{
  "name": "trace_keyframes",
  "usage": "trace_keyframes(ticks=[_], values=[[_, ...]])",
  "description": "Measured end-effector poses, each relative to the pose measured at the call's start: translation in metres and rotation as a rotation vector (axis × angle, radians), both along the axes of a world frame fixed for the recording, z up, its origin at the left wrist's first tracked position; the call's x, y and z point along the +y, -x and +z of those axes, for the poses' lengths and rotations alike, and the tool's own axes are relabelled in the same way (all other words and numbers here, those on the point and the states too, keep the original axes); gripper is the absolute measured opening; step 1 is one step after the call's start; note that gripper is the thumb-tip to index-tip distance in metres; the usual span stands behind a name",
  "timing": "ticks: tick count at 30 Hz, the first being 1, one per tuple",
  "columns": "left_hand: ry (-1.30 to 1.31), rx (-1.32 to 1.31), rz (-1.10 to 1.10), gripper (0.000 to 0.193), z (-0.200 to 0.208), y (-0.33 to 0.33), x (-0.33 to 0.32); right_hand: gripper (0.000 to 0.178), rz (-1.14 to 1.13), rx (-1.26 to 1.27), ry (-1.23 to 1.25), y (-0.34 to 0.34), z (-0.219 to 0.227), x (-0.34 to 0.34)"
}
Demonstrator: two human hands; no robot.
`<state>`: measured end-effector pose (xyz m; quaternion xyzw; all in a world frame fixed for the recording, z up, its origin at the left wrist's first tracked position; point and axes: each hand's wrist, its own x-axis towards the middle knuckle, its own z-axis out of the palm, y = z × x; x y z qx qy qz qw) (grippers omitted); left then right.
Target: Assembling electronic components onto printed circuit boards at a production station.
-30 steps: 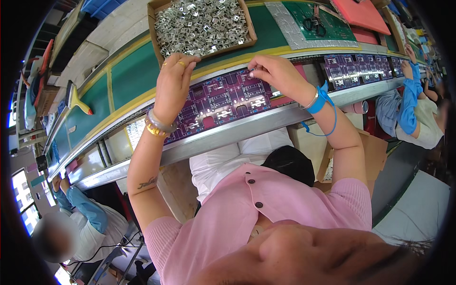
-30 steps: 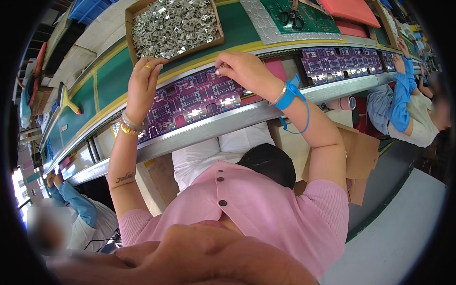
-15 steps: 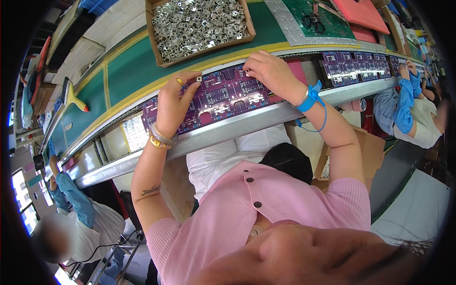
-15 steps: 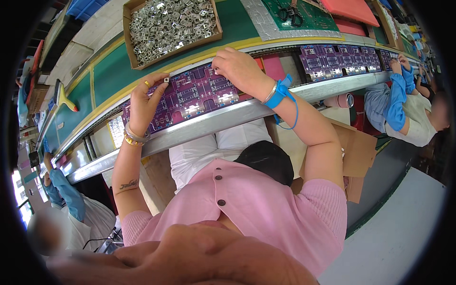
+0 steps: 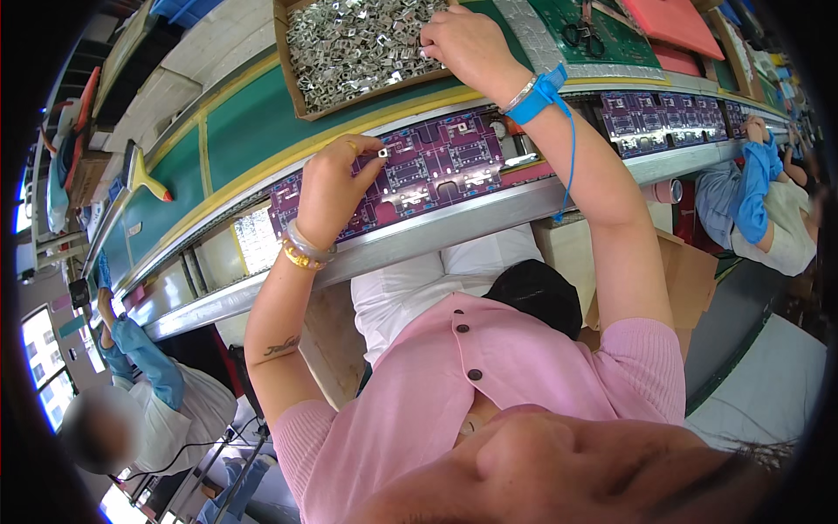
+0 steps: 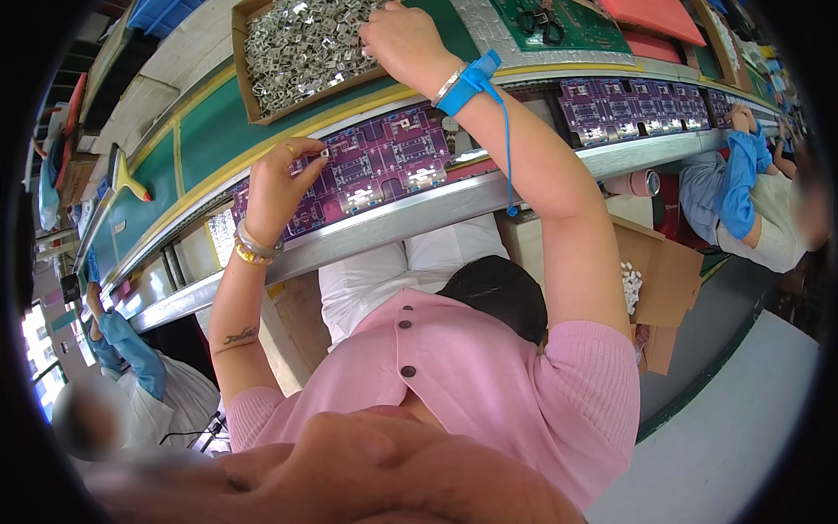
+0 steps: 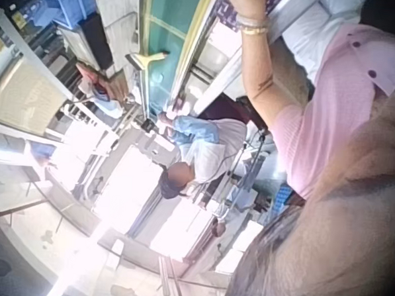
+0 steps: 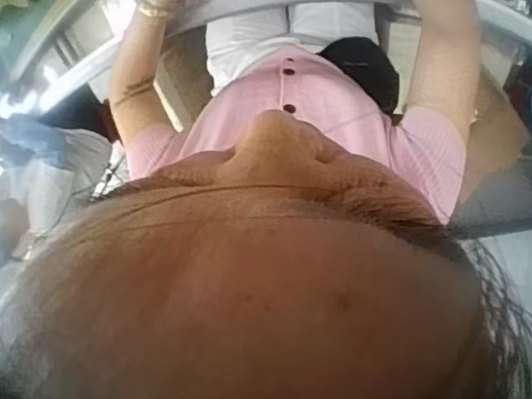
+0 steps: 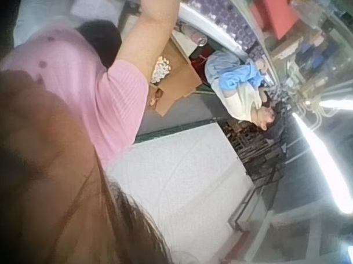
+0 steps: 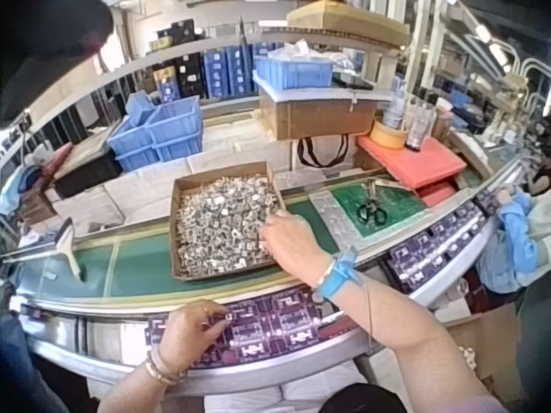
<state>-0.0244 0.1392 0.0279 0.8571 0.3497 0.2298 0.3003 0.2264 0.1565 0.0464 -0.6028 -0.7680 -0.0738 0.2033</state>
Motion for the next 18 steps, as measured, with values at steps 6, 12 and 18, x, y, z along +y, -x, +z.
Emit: trace_keyframes(ticks=[6,12,18], values=[[-0.097,0.035,-0.05,0.012,-0.007,-0.014,0.002,0.008,0.09,0.088,-0.034,0.002,-0.003,-0.001],[-0.207,0.069,-0.079,0.014,-0.015,-0.018,0.004,0.009,0.067,-0.008,-0.116,-0.005,-0.013,0.004],[-0.281,0.037,-0.128,0.012,-0.022,-0.019,0.006,0.012,0.006,-0.059,-0.015,0.002,-0.007,0.0]])
